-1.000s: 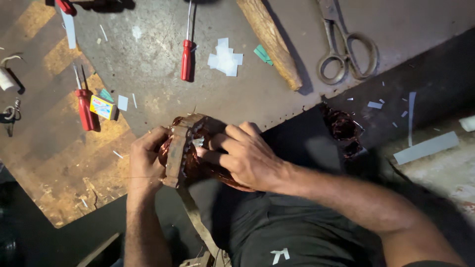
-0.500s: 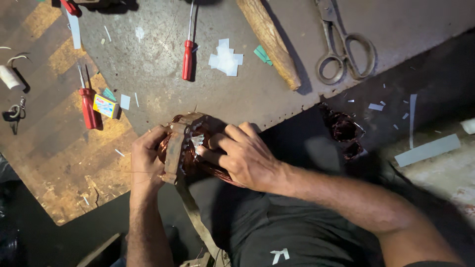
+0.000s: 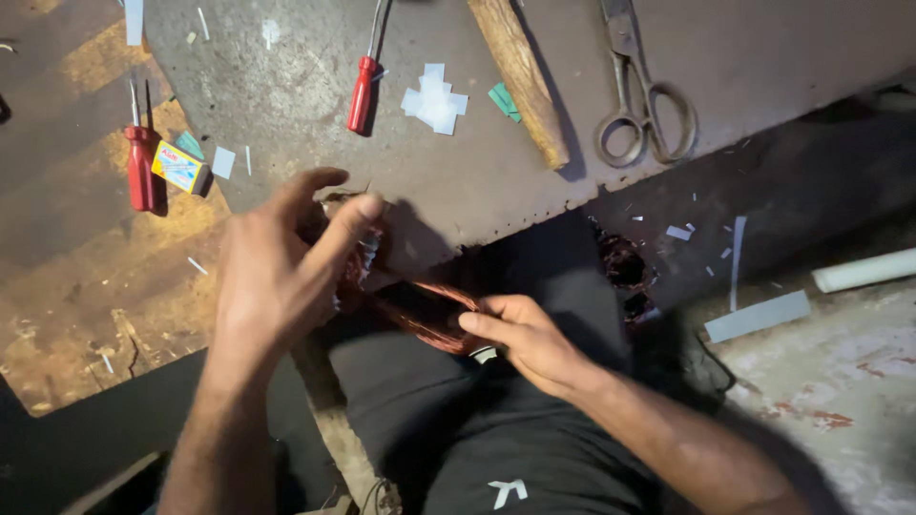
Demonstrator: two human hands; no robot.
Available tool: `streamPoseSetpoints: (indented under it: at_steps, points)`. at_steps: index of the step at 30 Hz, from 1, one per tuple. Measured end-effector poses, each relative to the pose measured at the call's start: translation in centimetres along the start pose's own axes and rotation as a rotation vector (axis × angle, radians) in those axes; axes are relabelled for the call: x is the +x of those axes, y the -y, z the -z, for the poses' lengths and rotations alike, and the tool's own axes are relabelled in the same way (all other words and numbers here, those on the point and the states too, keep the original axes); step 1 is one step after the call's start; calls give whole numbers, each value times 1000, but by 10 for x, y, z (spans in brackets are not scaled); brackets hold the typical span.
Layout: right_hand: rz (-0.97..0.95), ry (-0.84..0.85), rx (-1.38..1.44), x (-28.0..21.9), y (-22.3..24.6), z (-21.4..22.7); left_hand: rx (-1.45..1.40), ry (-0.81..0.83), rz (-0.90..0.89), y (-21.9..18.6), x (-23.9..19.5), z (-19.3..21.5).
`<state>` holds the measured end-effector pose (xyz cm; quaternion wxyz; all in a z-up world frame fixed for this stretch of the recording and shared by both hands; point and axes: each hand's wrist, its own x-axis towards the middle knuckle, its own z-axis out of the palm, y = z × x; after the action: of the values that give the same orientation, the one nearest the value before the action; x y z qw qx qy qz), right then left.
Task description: The person winds copper wire coils into the metal slots of a motor stator, inserting white insulation paper to separate the windings.
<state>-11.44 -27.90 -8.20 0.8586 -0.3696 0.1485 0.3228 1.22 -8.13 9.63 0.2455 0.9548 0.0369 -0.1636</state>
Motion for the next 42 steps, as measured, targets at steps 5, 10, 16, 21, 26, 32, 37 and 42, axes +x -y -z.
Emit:
streamPoseSetpoints:
  at_steps: [5,10,16,21,26,32,37,42]
  points:
    - [213,72,277,2,5,3,-558,-113,-39,21,-9,-2]
    - [348,78,255,10,28,-21,-514,-434,-259,49,-12,-22]
    - [400,341,430,9,26,-30,-448,-525,-249,43,-4,-24]
    - [268,331,436,-2,21,-19,-419,-535,-279,42,-2,-23]
    - [266,288,398,-1,13,-12,-381,-539,-311,36,1,-21]
    - [214,194,399,-21,6,8,-275,-578,-286,30,0,-19]
    - [248,205,344,-37,-6,26,-370,-553,-320,32,-2,-25]
    - [297,130,295,-32,-6,34,-558,-622,-345,58,-5,-42]
